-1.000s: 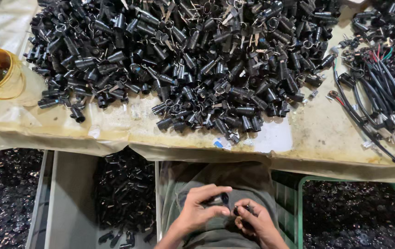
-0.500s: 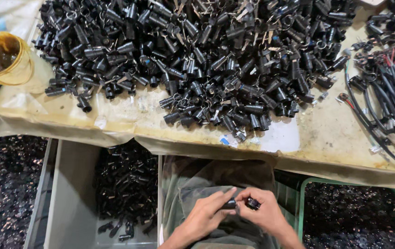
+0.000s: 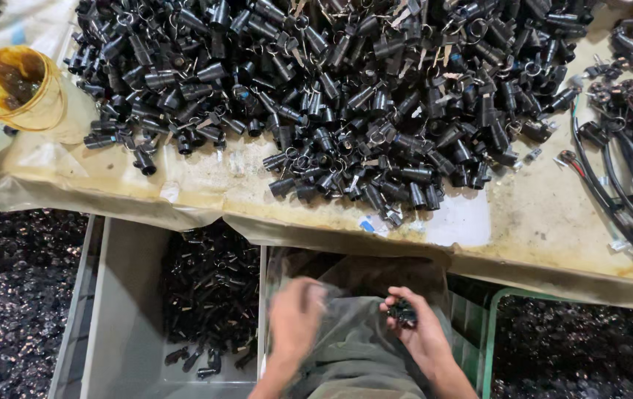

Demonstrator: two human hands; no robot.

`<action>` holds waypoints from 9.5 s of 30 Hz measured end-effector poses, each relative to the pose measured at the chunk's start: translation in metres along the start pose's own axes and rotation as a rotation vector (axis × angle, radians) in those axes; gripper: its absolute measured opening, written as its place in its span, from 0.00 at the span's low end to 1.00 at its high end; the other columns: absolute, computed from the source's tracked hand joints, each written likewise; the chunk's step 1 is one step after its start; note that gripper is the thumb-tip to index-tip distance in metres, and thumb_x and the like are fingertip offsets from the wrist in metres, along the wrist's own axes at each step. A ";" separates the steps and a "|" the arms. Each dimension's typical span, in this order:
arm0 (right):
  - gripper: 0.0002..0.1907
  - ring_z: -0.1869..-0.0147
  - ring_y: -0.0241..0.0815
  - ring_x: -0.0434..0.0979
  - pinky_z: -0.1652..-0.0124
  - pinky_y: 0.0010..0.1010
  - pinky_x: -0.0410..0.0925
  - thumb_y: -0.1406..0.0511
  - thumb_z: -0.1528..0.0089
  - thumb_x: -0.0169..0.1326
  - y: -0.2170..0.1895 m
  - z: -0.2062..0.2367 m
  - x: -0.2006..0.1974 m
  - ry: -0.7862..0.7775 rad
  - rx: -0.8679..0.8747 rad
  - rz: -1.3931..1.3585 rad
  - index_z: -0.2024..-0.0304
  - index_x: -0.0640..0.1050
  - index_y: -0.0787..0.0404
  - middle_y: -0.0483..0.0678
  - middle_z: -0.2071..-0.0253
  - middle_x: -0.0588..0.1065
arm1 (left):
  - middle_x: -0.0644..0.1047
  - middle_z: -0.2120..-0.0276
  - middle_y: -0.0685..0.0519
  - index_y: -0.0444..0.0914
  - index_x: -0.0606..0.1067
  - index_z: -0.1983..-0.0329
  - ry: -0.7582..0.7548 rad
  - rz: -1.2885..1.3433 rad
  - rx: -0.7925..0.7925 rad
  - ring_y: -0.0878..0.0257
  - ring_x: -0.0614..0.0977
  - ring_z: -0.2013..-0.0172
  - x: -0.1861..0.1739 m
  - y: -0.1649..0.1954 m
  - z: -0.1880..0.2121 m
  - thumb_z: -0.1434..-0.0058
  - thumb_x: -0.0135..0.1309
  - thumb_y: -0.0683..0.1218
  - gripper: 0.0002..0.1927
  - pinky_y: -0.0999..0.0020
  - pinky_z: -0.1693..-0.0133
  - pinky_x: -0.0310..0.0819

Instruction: The person repeatedly picks up small black cylindrical objects from a large pile on a table, briefly handles them with both hands, and places them into a bin below. The task continues with the same repetitive motion throughout the clip.

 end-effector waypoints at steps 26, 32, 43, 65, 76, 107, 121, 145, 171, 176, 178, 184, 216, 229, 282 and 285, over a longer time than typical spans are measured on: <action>0.23 0.66 0.35 0.70 0.79 0.22 0.56 0.55 0.36 0.49 0.028 0.013 -0.003 -0.507 -0.046 -0.181 0.46 0.72 0.67 0.49 0.58 0.75 | 0.79 0.56 0.50 0.39 0.77 0.49 0.268 -0.359 0.577 0.51 0.77 0.54 -0.040 0.113 -0.118 0.43 0.64 0.49 0.20 0.53 0.50 0.65; 0.18 0.73 0.31 0.70 0.81 0.21 0.51 0.62 0.40 0.57 0.031 0.004 -0.016 -0.305 -0.047 0.015 0.49 0.76 0.61 0.48 0.64 0.77 | 0.79 0.51 0.49 0.39 0.73 0.49 0.421 0.070 0.642 0.54 0.79 0.51 -0.043 0.108 -0.105 0.45 0.73 0.45 0.24 0.61 0.48 0.73; 0.10 0.76 0.32 0.72 0.77 0.23 0.63 0.66 0.44 0.64 -0.023 0.001 0.009 -0.309 -0.358 0.104 0.65 0.77 0.65 0.45 0.72 0.77 | 0.76 0.75 0.52 0.37 0.82 0.58 -0.494 0.473 0.512 0.64 0.77 0.74 0.067 0.070 0.004 0.58 0.79 0.50 0.26 0.70 0.70 0.68; 0.05 0.71 0.33 0.76 0.69 0.25 0.69 0.69 0.44 0.64 -0.056 0.024 0.076 -0.490 -0.658 0.925 0.68 0.83 0.66 0.44 0.74 0.80 | 0.81 0.53 0.39 0.32 0.73 0.37 -0.558 0.341 0.376 0.43 0.83 0.53 0.049 0.070 0.035 0.39 0.64 0.44 0.27 0.59 0.53 0.76; 0.21 0.74 0.35 0.72 0.82 0.24 0.56 0.60 0.36 0.46 -0.003 0.001 0.031 -0.236 -0.008 0.079 0.42 0.74 0.58 0.44 0.67 0.78 | 0.80 0.68 0.46 0.38 0.76 0.58 0.409 -0.019 -0.140 0.51 0.83 0.67 -0.045 -0.090 -0.003 0.33 0.47 0.42 0.07 0.60 0.62 0.76; 0.10 0.77 0.35 0.73 0.77 0.27 0.66 0.69 0.40 0.64 0.008 0.003 0.010 -0.559 -0.184 0.258 0.61 0.76 0.66 0.48 0.76 0.74 | 0.82 0.66 0.51 0.41 0.71 0.55 -0.278 0.899 0.007 0.62 0.83 0.65 0.035 0.046 -0.075 0.49 0.70 0.48 0.23 0.60 0.59 0.79; 0.21 0.65 0.40 0.82 0.65 0.28 0.76 0.58 0.22 0.38 -0.316 0.025 -0.055 0.428 -0.822 0.316 0.58 0.79 0.61 0.52 0.61 0.81 | 0.73 0.71 0.48 0.37 0.78 0.41 -0.496 0.429 0.345 0.57 0.73 0.72 0.041 0.086 -0.003 0.47 0.70 0.43 0.28 0.66 0.68 0.68; 0.15 0.67 0.30 0.70 0.78 0.18 0.59 0.68 0.34 0.56 -0.004 -0.011 0.009 -0.411 -0.138 -0.089 0.46 0.73 0.67 0.51 0.57 0.78 | 0.86 0.56 0.49 0.35 0.77 0.43 -0.354 0.626 0.144 0.67 0.86 0.57 0.048 0.050 -0.026 0.44 0.65 0.37 0.23 0.71 0.53 0.81; 0.05 0.70 0.37 0.81 0.68 0.26 0.72 0.72 0.49 0.63 -0.119 0.058 0.087 -0.350 -0.966 0.972 0.70 0.81 0.65 0.46 0.72 0.81 | 0.77 0.58 0.43 0.36 0.70 0.32 -0.527 0.382 0.418 0.47 0.80 0.60 0.041 0.084 0.024 0.40 0.65 0.40 0.32 0.61 0.58 0.75; 0.05 0.65 0.34 0.82 0.64 0.27 0.76 0.68 0.46 0.61 -0.211 0.071 0.060 -0.029 -1.075 1.011 0.68 0.83 0.63 0.45 0.67 0.82 | 0.72 0.69 0.44 0.36 0.72 0.35 -0.415 0.329 0.363 0.50 0.74 0.69 0.033 0.082 0.009 0.43 0.68 0.43 0.32 0.62 0.65 0.71; 0.10 0.56 0.31 0.78 0.59 0.21 0.71 0.66 0.24 0.46 -0.287 0.063 0.003 0.188 -0.981 0.328 0.57 0.77 0.61 0.43 0.58 0.79 | 0.70 0.71 0.44 0.36 0.73 0.35 -0.405 0.309 0.325 0.50 0.72 0.71 0.031 0.077 0.006 0.44 0.68 0.44 0.32 0.62 0.67 0.69; 0.16 0.56 0.33 0.69 0.59 0.22 0.65 0.76 0.33 0.54 -0.361 0.104 -0.001 0.246 -1.142 0.417 0.44 0.76 0.59 0.43 0.52 0.74 | 0.73 0.70 0.45 0.36 0.75 0.38 -0.375 0.309 0.317 0.51 0.75 0.71 0.028 0.068 0.007 0.43 0.68 0.45 0.29 0.64 0.66 0.72; 0.11 0.68 0.33 0.75 0.68 0.22 0.66 0.67 0.45 0.67 -0.100 0.019 0.029 -0.184 -0.909 0.611 0.61 0.81 0.64 0.45 0.67 0.79 | 0.74 0.67 0.47 0.38 0.74 0.36 -0.425 0.346 0.534 0.52 0.74 0.65 0.048 0.110 -0.008 0.45 0.69 0.43 0.32 0.61 0.61 0.70; 0.06 0.75 0.39 0.76 0.73 0.29 0.68 0.69 0.45 0.63 -0.118 0.044 0.080 -0.350 -0.980 1.094 0.65 0.84 0.63 0.47 0.75 0.78 | 0.73 0.63 0.45 0.37 0.68 0.30 -0.549 0.308 0.577 0.47 0.77 0.63 0.040 0.118 -0.003 0.43 0.59 0.36 0.35 0.58 0.60 0.72; 0.08 0.69 0.31 0.75 0.70 0.22 0.67 0.69 0.42 0.65 -0.060 0.025 0.021 -0.205 -0.666 0.457 0.62 0.80 0.65 0.44 0.68 0.78 | 0.75 0.66 0.45 0.37 0.74 0.36 -0.564 0.444 0.450 0.51 0.77 0.67 0.055 0.084 0.004 0.46 0.68 0.38 0.33 0.63 0.63 0.73; 0.09 0.65 0.30 0.80 0.63 0.22 0.71 0.68 0.44 0.67 -0.073 0.039 0.045 -0.284 -0.907 0.830 0.65 0.82 0.65 0.43 0.67 0.80 | 0.75 0.62 0.43 0.37 0.67 0.28 -0.613 0.478 0.461 0.47 0.77 0.64 0.052 0.086 0.016 0.42 0.64 0.35 0.38 0.62 0.60 0.75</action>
Point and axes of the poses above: each hand's wrist, its own z-axis away from the middle knuckle, its own x-axis out of the palm, y = z × x, the point moved 9 cm from there along -z, towards the middle knuckle
